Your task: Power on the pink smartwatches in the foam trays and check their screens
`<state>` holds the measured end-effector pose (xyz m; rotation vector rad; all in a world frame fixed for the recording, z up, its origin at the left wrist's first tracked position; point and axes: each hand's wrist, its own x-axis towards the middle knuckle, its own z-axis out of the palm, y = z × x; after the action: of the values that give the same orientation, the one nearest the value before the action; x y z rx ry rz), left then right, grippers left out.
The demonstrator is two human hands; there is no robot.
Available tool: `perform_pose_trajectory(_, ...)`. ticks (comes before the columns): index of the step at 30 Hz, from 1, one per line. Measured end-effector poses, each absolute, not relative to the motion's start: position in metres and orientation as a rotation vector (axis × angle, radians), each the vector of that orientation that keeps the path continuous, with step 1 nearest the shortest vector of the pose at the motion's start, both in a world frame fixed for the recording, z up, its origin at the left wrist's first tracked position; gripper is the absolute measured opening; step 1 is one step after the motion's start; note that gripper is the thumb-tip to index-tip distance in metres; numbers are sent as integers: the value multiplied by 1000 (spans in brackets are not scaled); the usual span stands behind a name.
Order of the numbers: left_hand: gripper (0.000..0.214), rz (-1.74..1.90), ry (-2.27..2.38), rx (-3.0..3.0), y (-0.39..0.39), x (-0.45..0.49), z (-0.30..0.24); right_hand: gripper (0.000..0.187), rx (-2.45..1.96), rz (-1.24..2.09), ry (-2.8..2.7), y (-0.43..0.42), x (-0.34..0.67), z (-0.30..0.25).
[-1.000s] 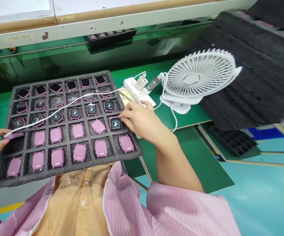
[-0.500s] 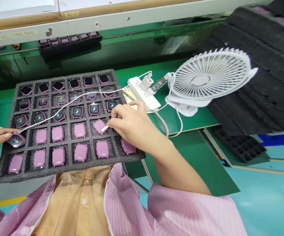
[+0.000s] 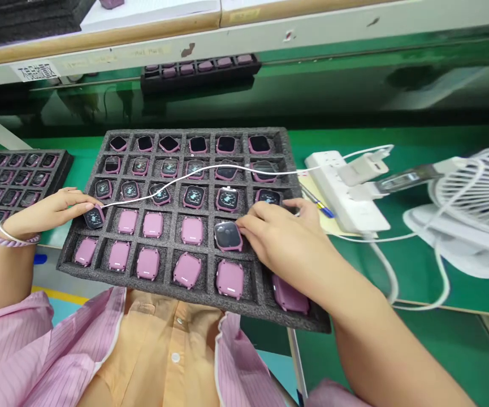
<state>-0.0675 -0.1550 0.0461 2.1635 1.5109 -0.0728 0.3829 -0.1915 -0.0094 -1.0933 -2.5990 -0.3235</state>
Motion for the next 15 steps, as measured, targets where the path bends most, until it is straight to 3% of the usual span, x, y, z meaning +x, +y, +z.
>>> perform_pose_trajectory(6,67,-141,1538,2161,-158,-67,46,39,-1256,-305,-2518,-189,389,-20)
perform_pose_trajectory(15,63,-144,1493,2140,-157,-70,43,43,-1141,-365,-2625,-195,388,-16)
